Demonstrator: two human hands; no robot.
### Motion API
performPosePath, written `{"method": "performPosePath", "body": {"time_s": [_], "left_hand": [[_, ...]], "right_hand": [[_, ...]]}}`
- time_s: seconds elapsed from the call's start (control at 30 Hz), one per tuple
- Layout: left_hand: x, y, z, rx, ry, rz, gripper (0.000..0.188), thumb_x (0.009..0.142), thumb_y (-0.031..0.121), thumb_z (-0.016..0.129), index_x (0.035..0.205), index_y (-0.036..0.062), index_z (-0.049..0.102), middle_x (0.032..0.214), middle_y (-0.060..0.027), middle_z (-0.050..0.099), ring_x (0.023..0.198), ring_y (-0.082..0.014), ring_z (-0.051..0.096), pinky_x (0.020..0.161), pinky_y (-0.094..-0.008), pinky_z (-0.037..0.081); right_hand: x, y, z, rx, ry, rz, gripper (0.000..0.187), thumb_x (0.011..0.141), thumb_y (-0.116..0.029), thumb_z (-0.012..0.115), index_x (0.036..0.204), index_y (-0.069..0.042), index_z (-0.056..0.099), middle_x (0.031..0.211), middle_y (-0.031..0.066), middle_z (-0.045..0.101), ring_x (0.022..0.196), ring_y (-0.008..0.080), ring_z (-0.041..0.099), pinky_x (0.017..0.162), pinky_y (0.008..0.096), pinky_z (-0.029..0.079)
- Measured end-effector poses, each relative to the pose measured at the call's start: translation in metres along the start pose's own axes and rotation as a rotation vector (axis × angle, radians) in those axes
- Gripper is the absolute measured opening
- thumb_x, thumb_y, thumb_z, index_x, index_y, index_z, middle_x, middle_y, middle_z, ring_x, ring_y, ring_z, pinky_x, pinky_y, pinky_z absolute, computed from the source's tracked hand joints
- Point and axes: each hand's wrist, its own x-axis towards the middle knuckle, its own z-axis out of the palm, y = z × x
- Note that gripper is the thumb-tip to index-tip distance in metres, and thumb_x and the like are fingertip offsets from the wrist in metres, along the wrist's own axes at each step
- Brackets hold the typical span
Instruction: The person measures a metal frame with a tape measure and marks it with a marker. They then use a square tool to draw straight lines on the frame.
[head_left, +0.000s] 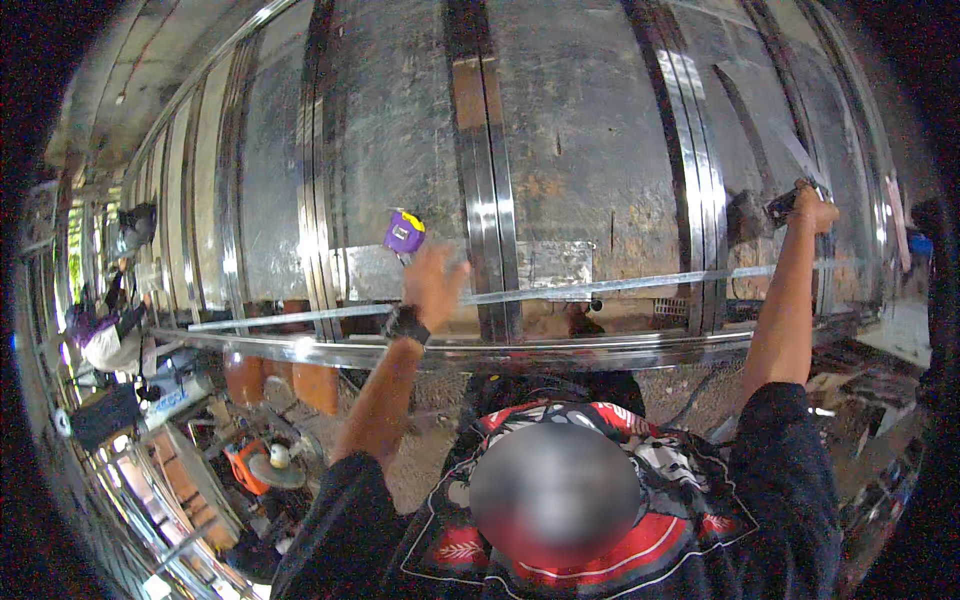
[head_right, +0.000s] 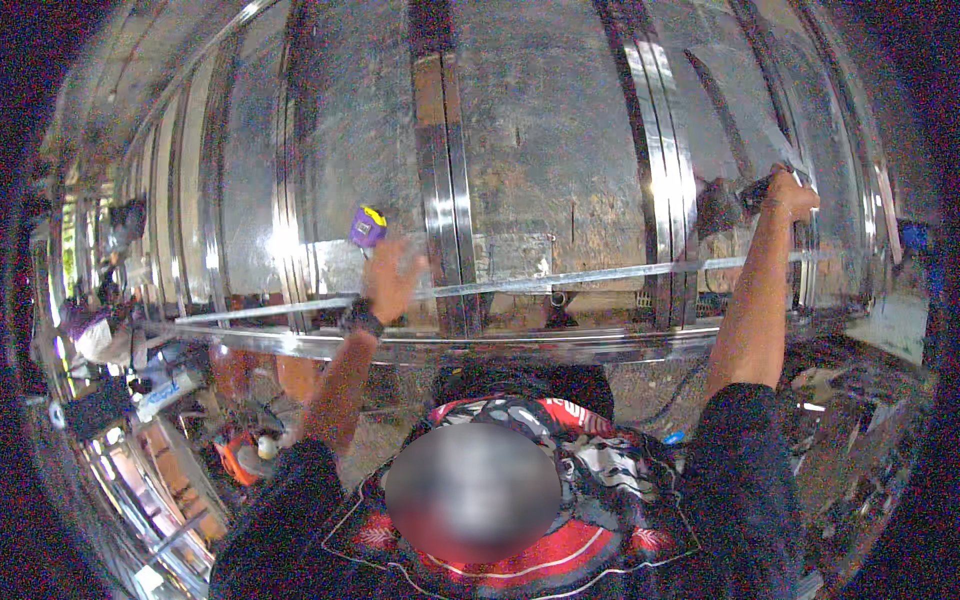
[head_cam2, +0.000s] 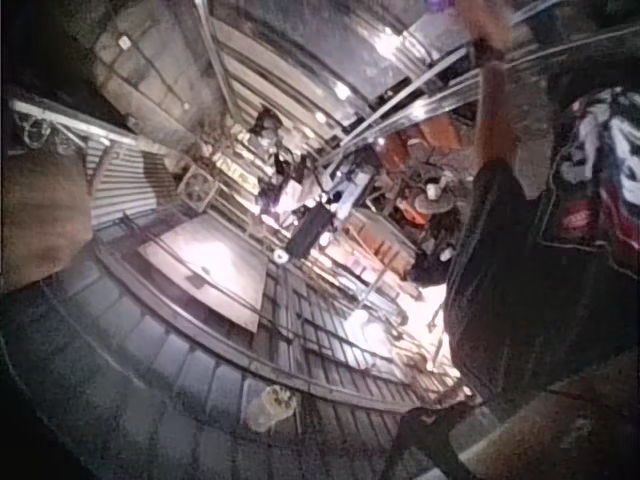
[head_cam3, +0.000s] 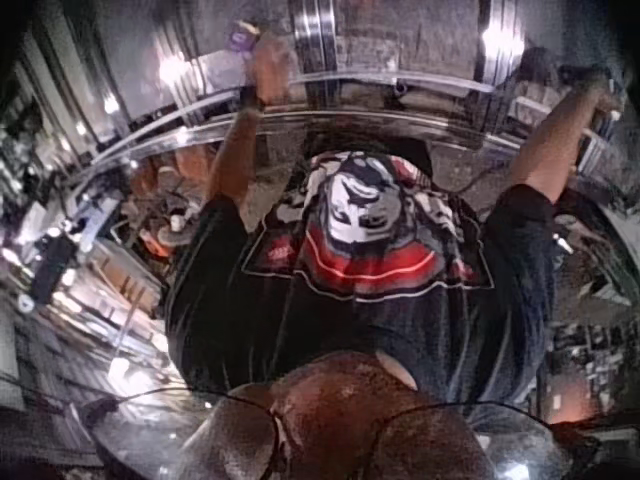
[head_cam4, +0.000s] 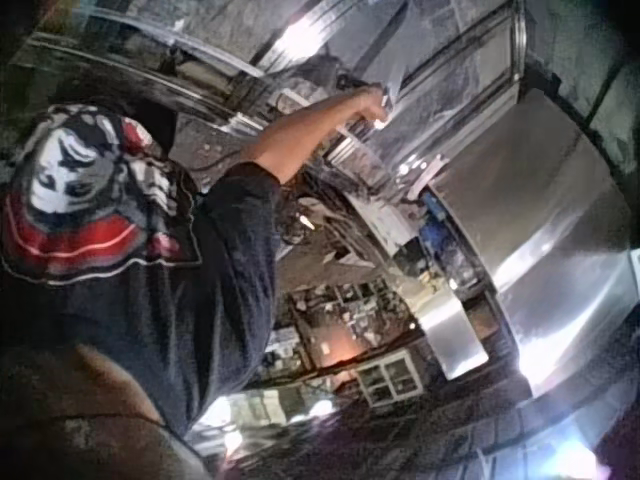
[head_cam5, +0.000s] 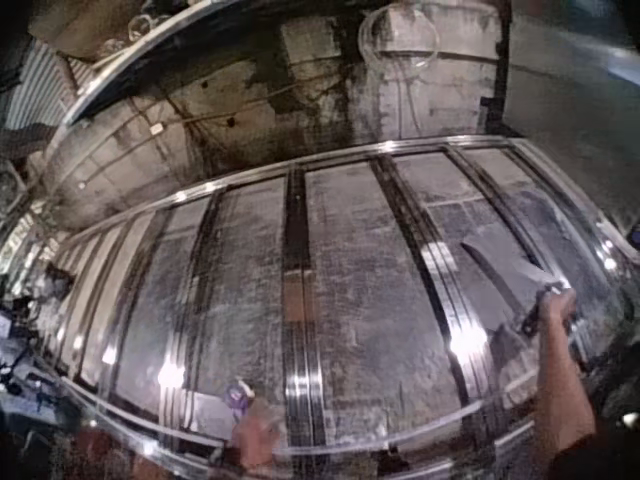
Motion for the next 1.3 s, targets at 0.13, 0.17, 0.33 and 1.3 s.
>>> {"method": "performPosePath", "body": {"time_s": [0.13,0.17,0.33,1.3], "left_hand": [[-0.006,0.017,0.01,-0.134,-0.364,-0.1,0.047,0.093,0.044,0.067,0.113,0.0011,0.066,0.105,-0.0178,0.07,0.096,-0.0369,0.069,0.083,-0.045,0.054],[0.002,0.013,0.007,-0.157,-0.47,-0.097,0.046,0.093,0.044,0.068,0.11,0.0012,0.067,0.101,-0.0166,0.07,0.092,-0.0351,0.069,0.081,-0.0445,0.054],[0.02,0.011,-0.024,-0.388,-0.728,0.087,0.036,0.093,0.038,0.071,0.097,0.0018,0.071,0.086,-0.009,0.071,0.076,-0.0212,0.069,0.07,-0.0373,0.055],[0.015,0.072,-0.064,-0.706,-0.852,-0.096,0.019,0.094,0.019,0.073,0.088,0.0025,0.067,0.077,0.0,0.063,0.069,-0.0087,0.055,0.063,-0.0279,0.043]], "right_hand": [[0.045,0.074,-0.067,0.828,-0.007,-0.049,0.045,0.071,-0.002,0.079,0.112,0.01,0.063,0.085,0.0205,0.071,0.079,0.0297,0.07,0.073,0.0415,0.056],[0.036,0.08,-0.076,0.676,0.134,-0.131,0.043,0.072,-0.001,0.079,0.11,0.009,0.064,0.087,0.0193,0.07,0.079,0.0287,0.07,0.072,0.0413,0.055],[-0.153,0.032,-0.24,0.262,0.424,-0.359,0.036,0.079,-0.01,0.081,0.102,0.004,0.056,0.093,0.0143,0.063,0.076,0.0237,0.062,0.068,0.0367,0.053],[-0.627,0.03,-0.304,1.332,-0.73,0.955,0.035,0.087,-0.006,0.079,0.099,-0.013,0.047,0.09,0.0018,0.058,0.077,0.0104,0.058,0.061,0.0255,0.051]]}}
